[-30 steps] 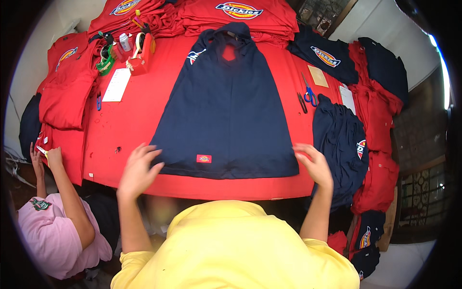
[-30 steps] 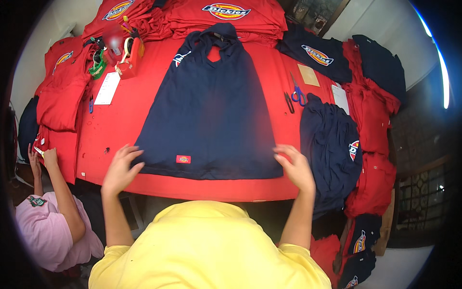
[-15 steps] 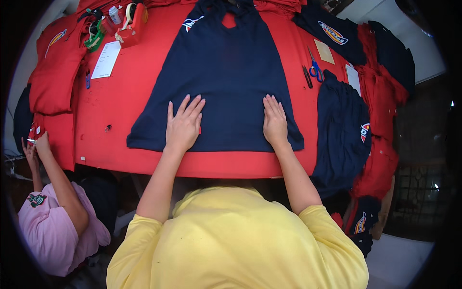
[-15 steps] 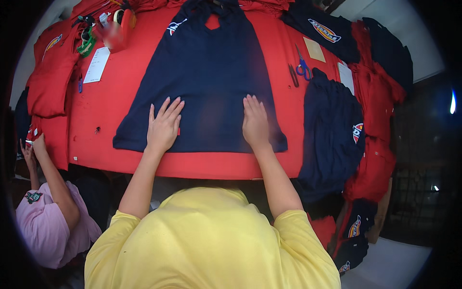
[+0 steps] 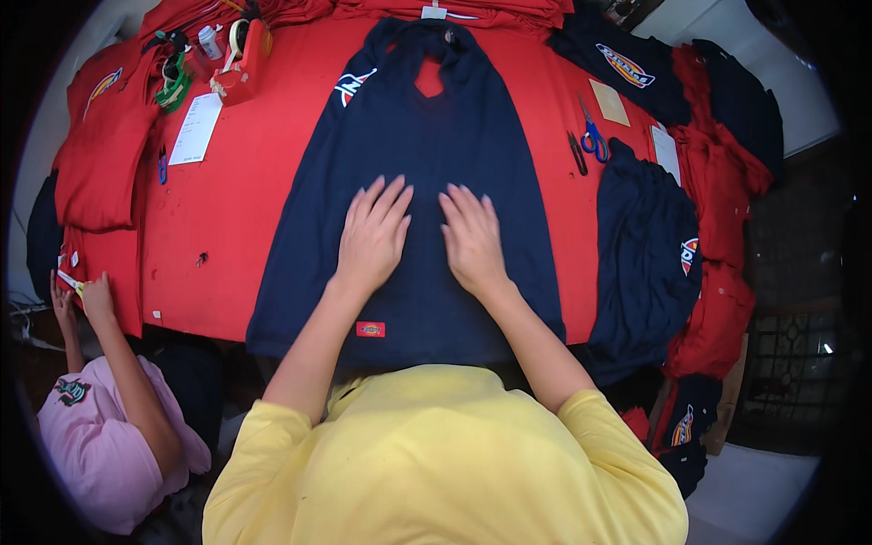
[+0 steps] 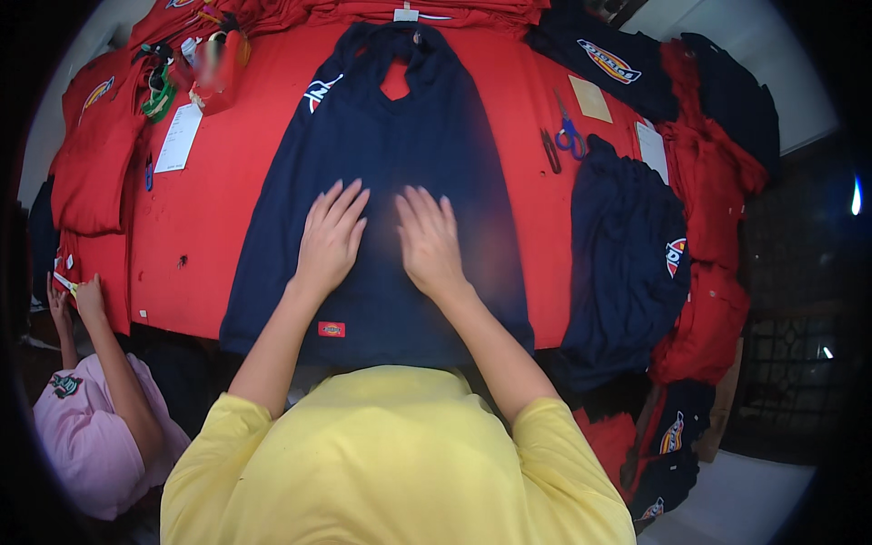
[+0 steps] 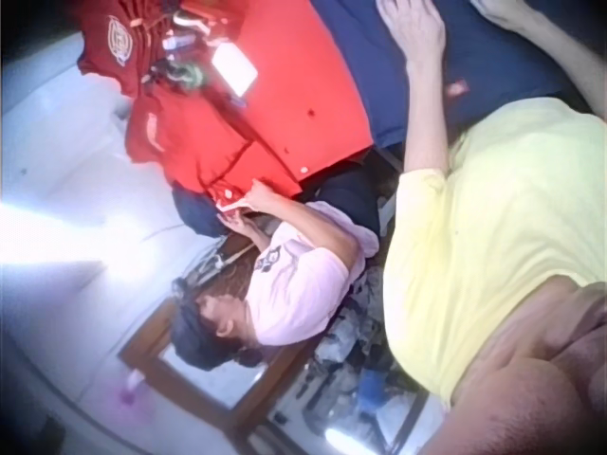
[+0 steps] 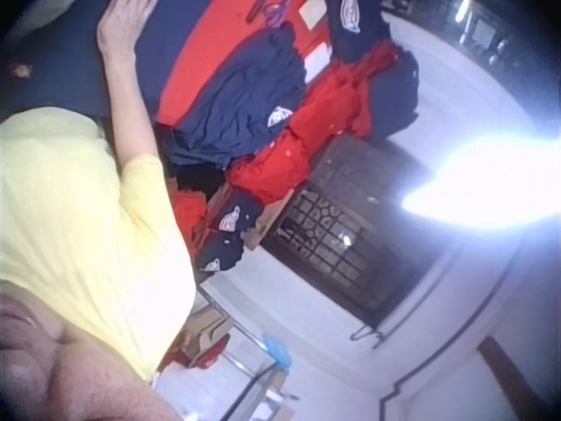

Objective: The person picks up a dark blue sleeveless shirt from a table, turns it over to check both sides, and smooths the fabric before placing it on a stack of other shirts.

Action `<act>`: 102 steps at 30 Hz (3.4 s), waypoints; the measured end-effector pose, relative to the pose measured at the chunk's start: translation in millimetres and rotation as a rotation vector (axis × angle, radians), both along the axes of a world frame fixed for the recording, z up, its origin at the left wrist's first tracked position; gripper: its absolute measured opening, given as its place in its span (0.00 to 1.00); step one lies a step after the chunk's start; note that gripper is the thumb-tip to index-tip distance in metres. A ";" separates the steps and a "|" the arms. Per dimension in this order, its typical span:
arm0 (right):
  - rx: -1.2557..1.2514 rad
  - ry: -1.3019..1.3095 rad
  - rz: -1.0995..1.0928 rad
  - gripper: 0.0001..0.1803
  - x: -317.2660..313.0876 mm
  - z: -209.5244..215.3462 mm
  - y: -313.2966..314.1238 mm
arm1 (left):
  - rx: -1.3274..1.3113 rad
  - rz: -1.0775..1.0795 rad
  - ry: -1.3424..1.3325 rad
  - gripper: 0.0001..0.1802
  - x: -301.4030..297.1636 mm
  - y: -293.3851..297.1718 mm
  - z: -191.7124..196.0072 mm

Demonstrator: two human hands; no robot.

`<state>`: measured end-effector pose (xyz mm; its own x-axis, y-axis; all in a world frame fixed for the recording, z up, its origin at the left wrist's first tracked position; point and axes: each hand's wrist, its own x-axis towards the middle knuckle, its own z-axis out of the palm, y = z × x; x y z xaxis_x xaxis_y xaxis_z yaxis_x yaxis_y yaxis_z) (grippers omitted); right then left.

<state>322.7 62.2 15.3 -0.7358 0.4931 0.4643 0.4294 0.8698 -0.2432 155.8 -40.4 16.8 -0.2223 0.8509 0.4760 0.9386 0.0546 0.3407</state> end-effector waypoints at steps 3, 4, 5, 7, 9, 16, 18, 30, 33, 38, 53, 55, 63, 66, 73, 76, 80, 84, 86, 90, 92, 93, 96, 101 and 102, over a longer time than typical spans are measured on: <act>-0.009 -0.046 0.008 0.24 -5.1 -19.4 22.8 | -0.178 0.162 0.098 0.27 -27.2 14.3 -14.0; -0.021 -0.058 -0.010 0.24 -4.9 -21.1 30.7 | -0.170 0.186 0.119 0.27 -34.9 8.9 -22.0; -0.037 -0.055 -0.016 0.23 -3.6 -21.5 31.0 | -0.194 0.211 0.101 0.28 -33.8 4.1 -23.2; -0.065 -0.045 -0.023 0.22 -1.2 -19.3 29.6 | -0.239 0.266 0.067 0.29 -31.5 -2.8 -22.3; -0.132 -0.037 -0.024 0.20 -4.0 -16.2 41.2 | -0.124 0.270 0.051 0.25 -31.4 8.6 -17.6; 0.032 0.070 0.011 0.20 -87.8 -16.9 154.8 | -0.015 0.003 0.121 0.23 -62.6 145.8 -12.8; 0.065 0.027 -0.017 0.20 -92.6 -19.1 176.8 | -0.155 0.085 0.206 0.24 -85.0 167.9 -20.4; 0.064 -0.041 -0.099 0.20 -120.7 -15.1 215.5 | -0.072 0.001 -0.085 0.24 -123.5 156.9 -15.6; 0.057 -0.081 -0.129 0.21 -138.8 -0.4 206.1 | -0.078 0.246 0.010 0.28 -104.3 53.8 3.8; -0.041 0.142 0.301 0.27 -239.7 28.5 194.0 | -0.324 0.793 -0.238 0.36 -54.7 -111.8 14.0; -0.530 1.053 0.596 0.11 -299.3 229.3 243.3 | 0.660 0.149 -0.455 0.25 -21.3 -170.5 201.6; -0.777 0.907 0.672 0.05 -255.3 216.8 269.6 | 0.473 -0.176 -0.391 0.21 2.8 -114.9 209.8; -0.833 0.560 -0.176 0.21 -42.1 90.5 285.5 | -0.287 -0.573 -0.260 0.39 74.6 -17.7 110.1; -0.728 0.393 -0.142 0.17 24.9 71.0 222.3 | -0.409 -0.312 -0.094 0.30 43.3 -20.3 71.7; -0.293 0.163 -0.091 0.19 28.9 -3.0 45.1 | -0.196 -0.012 -0.086 0.26 23.0 22.4 15.0; -0.032 -0.081 -0.023 0.21 30.1 -30.2 33.3 | -0.256 0.068 0.176 0.27 -4.8 23.3 -20.4; -0.040 0.018 -0.152 0.19 46.1 -26.7 66.4 | -0.272 0.184 0.191 0.27 -39.3 7.8 -18.2; -0.076 0.012 -0.137 0.21 51.8 -29.9 54.4 | -0.278 0.141 0.168 0.28 -32.3 -6.0 -14.1; -0.094 -0.031 -0.138 0.23 60.2 -25.0 26.6 | -0.294 0.122 0.155 0.28 -19.3 -31.1 -10.7; -0.261 -0.063 -0.113 0.26 88.3 -17.4 -39.3 | -0.392 0.115 0.060 0.31 15.1 -92.9 -6.5; -0.346 -0.072 -0.117 0.23 90.2 -2.5 -51.4 | -0.373 0.139 -0.037 0.29 25.9 -106.1 -4.3; -0.398 -0.076 -0.102 0.21 89.2 2.6 -48.0 | -0.371 0.157 -0.084 0.27 28.3 -103.8 0.2; -0.262 0.049 -0.052 0.18 55.8 13.1 1.8 | -0.194 0.079 -0.079 0.24 15.9 -52.6 15.0; -0.008 0.103 0.019 0.22 -54.6 4.3 107.4 | 0.038 -0.074 -0.088 0.23 -16.4 98.0 11.9; -0.020 0.062 0.001 0.23 -71.5 -8.5 123.9 | -0.046 -0.021 0.008 0.24 -26.8 121.8 0.9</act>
<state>251.2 186.1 6.8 -0.7061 0.5024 0.4990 0.4122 0.8647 -0.2872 129.0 81.5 17.7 -0.2002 0.8762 0.4384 0.9424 0.0499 0.3306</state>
